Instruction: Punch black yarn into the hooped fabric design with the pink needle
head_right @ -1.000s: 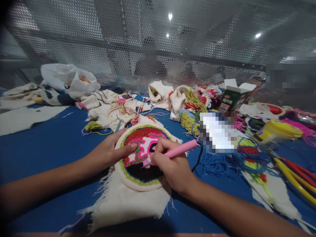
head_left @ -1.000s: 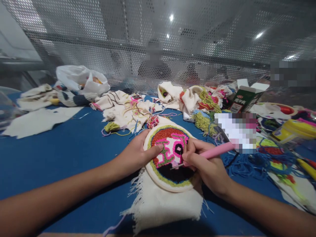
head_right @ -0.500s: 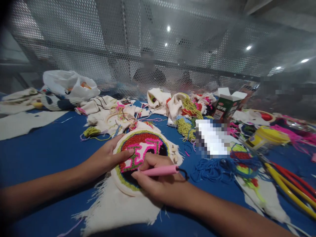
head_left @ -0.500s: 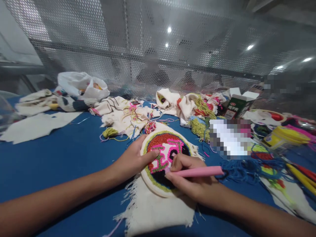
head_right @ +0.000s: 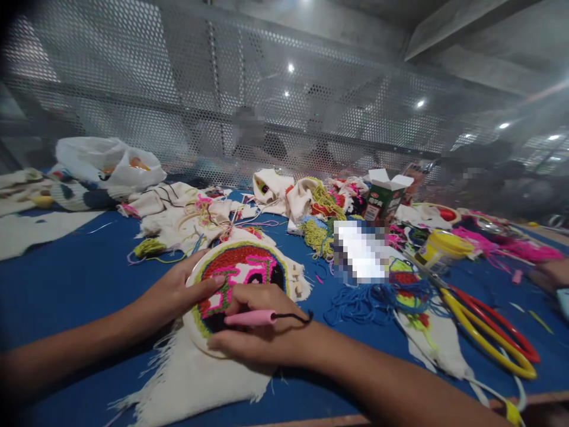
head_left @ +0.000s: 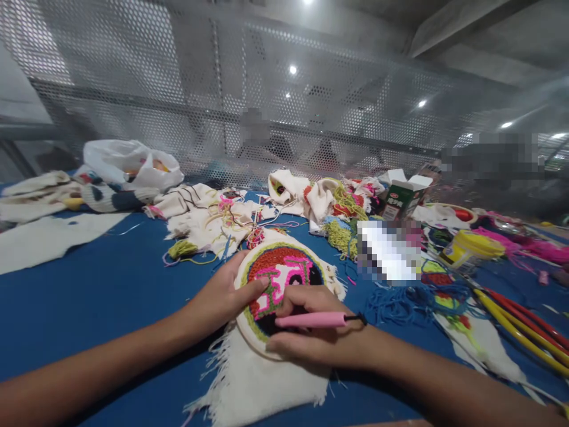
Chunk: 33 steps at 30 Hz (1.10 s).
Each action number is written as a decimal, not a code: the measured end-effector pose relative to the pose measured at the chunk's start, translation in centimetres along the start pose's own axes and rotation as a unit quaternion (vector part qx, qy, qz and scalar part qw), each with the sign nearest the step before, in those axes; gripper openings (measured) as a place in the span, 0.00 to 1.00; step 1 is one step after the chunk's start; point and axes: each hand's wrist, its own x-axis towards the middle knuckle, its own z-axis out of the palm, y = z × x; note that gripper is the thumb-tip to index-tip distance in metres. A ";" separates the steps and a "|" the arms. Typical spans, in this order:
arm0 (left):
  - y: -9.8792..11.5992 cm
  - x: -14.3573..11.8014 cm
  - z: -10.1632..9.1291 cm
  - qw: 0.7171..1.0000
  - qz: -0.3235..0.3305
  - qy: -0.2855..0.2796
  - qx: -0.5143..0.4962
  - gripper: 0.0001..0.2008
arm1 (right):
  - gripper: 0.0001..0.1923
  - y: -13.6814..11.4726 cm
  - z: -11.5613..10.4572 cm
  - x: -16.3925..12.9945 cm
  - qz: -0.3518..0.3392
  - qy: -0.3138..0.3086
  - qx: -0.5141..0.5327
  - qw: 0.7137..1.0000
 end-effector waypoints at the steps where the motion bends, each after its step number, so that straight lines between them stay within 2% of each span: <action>1: -0.1 0.0 0.0 1.000 -0.004 -0.001 -0.001 0.22 | 0.10 0.0 -0.1 0.0 0.000 0.000 -0.009 1.000; 6: -0.4 0.3 -0.1 1.000 -0.006 0.007 0.009 0.24 | 0.09 0.3 -0.1 0.0 -0.003 0.010 0.011 1.000; 10: -0.6 0.3 -0.1 1.000 -0.006 0.002 -0.007 0.24 | 0.14 0.9 0.3 0.0 0.054 0.052 0.049 0.996; 13: -0.5 0.3 -0.2 1.000 -0.011 -0.006 -0.021 0.24 | 0.16 1.3 0.4 0.1 0.078 0.095 0.097 0.988; 21: -0.6 0.5 -0.4 1.000 -0.016 -0.007 -0.011 0.25 | 0.16 1.3 0.0 0.4 0.107 0.148 0.216 0.959; 33: -0.5 0.5 -0.4 1.000 -0.020 -0.004 -0.014 0.24 | 0.15 1.2 -0.2 0.4 0.110 0.163 0.223 0.955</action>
